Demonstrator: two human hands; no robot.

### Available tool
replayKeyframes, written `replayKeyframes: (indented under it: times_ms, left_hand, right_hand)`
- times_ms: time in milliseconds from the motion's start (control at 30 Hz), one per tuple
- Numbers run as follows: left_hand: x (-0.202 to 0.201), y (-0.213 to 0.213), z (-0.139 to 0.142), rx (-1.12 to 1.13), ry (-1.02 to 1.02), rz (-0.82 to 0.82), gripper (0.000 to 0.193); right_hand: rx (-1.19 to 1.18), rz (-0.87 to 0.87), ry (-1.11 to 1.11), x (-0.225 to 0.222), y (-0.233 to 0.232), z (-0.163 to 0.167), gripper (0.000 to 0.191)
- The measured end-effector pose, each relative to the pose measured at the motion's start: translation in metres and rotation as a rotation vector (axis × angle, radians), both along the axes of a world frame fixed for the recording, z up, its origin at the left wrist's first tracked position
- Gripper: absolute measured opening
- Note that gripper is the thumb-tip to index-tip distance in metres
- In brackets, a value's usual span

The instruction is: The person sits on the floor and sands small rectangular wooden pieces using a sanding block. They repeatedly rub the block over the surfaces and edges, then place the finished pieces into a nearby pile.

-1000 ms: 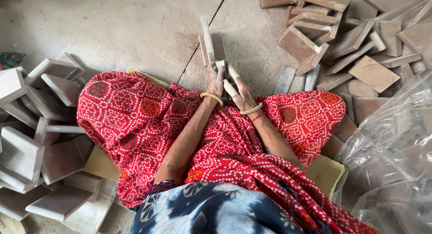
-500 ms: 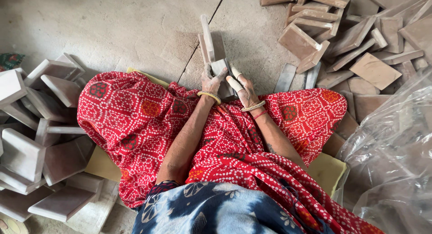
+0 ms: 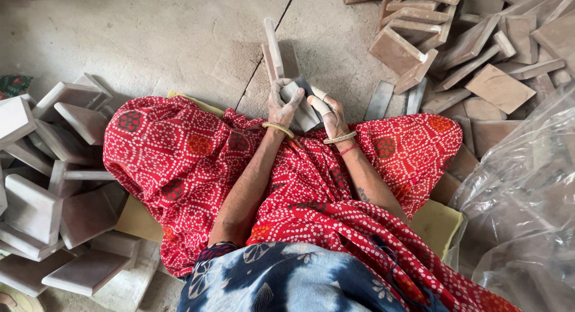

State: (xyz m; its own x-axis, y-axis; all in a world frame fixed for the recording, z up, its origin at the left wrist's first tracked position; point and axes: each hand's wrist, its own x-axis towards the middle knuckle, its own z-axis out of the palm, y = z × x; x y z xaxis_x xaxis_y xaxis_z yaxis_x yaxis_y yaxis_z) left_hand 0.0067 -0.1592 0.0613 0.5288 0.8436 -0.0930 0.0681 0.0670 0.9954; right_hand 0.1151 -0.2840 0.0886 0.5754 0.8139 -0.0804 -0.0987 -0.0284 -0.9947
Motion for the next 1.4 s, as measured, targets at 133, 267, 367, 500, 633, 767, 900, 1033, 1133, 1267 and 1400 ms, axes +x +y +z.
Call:
replayKeyframes:
  times_ms: [133,267,367,500,633,767,900,1033,1133,1267,1400]
  left_hand:
    - [-0.001,0.001,-0.001,0.048,-0.005,0.025,0.046]
    - [0.0,-0.001,0.006,0.41,0.028,0.011,0.054]
    - [0.001,-0.002,0.015,0.386,0.028,-0.096,0.058]
    - [0.0,-0.001,0.017,0.335,-0.005,-0.084,0.06]
    - [0.001,0.002,0.006,0.22,-0.101,-0.051,0.047]
    - [0.003,0.008,-0.002,0.003,-0.192,-0.025,0.03]
    - [-0.003,0.009,0.0,-0.217,-0.329,-0.06,0.029]
    - [-0.007,0.007,0.008,-0.356,-0.447,-0.071,0.036]
    - [-0.008,0.007,0.007,-0.405,-0.395,-0.062,0.041]
    - [-0.006,0.007,0.0,-0.338,-0.284,-0.074,0.045]
    - [-0.005,0.006,0.002,-0.315,-0.321,-0.082,0.055]
  right_hand:
    - [-0.014,0.009,-0.143,-0.002,-0.002,0.012,0.04]
    - [0.011,-0.014,-0.3,-0.003,-0.001,0.026,0.041]
    - [0.005,-0.047,-0.39,-0.005,-0.001,0.031,0.042]
    - [0.047,-0.042,-0.44,-0.006,-0.001,0.032,0.04]
    - [0.031,-0.042,-0.488,-0.003,-0.002,0.024,0.038]
    - [0.064,-0.058,-0.538,0.002,-0.005,0.012,0.034]
    - [0.064,-0.068,-0.338,0.007,-0.007,0.004,0.034]
    - [0.034,-0.111,-0.398,0.008,-0.006,0.006,0.036]
    - [0.057,-0.114,-0.444,0.007,-0.004,0.017,0.035]
    - [0.118,-0.116,-0.64,0.001,-0.003,0.038,0.033]
    - [0.126,-0.202,-0.912,-0.006,-0.002,0.051,0.028]
